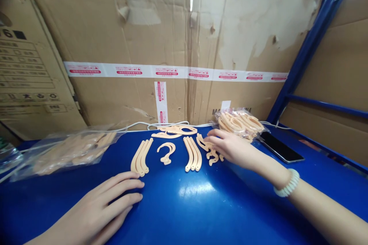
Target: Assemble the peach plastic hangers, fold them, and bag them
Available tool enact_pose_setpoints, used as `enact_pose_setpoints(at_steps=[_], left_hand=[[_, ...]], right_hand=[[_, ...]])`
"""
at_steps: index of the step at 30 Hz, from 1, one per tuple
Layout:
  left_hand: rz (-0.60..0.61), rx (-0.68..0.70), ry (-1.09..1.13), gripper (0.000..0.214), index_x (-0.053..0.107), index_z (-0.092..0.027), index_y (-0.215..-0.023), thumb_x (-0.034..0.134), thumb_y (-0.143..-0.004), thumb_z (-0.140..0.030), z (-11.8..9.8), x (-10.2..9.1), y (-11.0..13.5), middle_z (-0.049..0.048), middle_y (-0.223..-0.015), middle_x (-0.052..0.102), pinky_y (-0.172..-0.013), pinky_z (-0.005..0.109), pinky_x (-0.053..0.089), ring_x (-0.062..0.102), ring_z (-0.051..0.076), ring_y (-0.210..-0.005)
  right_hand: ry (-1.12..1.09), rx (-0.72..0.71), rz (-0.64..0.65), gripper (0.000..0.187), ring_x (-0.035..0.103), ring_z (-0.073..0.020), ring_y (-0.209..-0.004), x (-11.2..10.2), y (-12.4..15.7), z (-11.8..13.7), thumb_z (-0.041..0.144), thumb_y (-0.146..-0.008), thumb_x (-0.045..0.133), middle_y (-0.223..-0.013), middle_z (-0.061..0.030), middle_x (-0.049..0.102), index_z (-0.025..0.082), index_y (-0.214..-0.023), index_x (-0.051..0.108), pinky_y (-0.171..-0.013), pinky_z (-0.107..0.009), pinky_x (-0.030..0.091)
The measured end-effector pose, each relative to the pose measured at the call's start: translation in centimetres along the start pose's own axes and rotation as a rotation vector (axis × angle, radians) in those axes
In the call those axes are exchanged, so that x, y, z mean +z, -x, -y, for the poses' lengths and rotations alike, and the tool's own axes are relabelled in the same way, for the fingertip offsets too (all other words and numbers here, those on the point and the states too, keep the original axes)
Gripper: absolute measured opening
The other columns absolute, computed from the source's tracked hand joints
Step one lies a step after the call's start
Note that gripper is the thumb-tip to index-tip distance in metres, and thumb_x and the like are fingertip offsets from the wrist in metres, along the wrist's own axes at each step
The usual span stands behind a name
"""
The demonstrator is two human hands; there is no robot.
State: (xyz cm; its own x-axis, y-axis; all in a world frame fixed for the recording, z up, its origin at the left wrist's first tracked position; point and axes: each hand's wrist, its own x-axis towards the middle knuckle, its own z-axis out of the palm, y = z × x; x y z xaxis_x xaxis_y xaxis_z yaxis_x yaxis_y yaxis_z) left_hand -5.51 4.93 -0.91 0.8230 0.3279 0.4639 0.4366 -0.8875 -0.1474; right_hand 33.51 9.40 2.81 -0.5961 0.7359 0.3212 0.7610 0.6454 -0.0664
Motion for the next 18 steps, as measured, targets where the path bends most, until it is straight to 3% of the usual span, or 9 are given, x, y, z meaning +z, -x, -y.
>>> enact_pose_setpoints(at_steps=[5,10,14,18], left_hand=[[0.002,-0.047,0.087,0.032,0.062,-0.020,-0.113,0.042,-0.093,-0.006,-0.1,0.3,0.3,0.0087,-0.116,0.068,-0.094,0.038,0.057,0.060,0.025,-0.116],[-0.020,-0.125,0.244,0.028,0.060,-0.020,-0.109,0.040,-0.094,-0.006,-0.3,0.7,0.4,0.0085,-0.113,0.065,-0.091,0.038,0.055,0.059,0.024,-0.110],[-0.018,-0.128,0.273,0.028,0.060,-0.020,-0.109,0.041,-0.094,-0.006,-0.3,0.4,0.1,0.0086,-0.111,0.065,-0.090,0.038,0.054,0.059,0.024,-0.107],[-0.027,-0.137,0.298,0.028,0.060,-0.020,-0.108,0.041,-0.094,-0.006,-0.3,0.4,0.1,0.0087,-0.111,0.065,-0.091,0.037,0.054,0.059,0.023,-0.107]], right_hand=[[-0.079,0.114,0.064,0.031,0.064,-0.0254,-0.109,0.2,-5.5,-0.9,0.025,-0.095,0.049,-0.119,-0.0121,0.067,0.018,-0.123,0.058,-0.096,-0.041,0.049],[-0.104,0.118,0.198,0.021,0.067,-0.0250,-0.097,2.1,-10.7,-2.7,0.027,-0.086,0.064,-0.105,-0.0106,0.071,0.017,-0.104,0.064,-0.086,-0.033,0.051],[-0.106,0.149,0.216,0.031,0.066,-0.0245,-0.093,3.6,-11.8,-3.7,0.037,-0.084,0.068,-0.104,-0.0100,0.070,0.016,-0.106,0.064,-0.083,-0.033,0.050],[-0.045,0.210,0.153,0.036,0.060,-0.0291,-0.102,4.2,-11.3,-4.1,0.043,-0.081,0.071,-0.109,-0.0155,0.065,0.013,-0.102,0.069,-0.091,-0.038,0.046]])
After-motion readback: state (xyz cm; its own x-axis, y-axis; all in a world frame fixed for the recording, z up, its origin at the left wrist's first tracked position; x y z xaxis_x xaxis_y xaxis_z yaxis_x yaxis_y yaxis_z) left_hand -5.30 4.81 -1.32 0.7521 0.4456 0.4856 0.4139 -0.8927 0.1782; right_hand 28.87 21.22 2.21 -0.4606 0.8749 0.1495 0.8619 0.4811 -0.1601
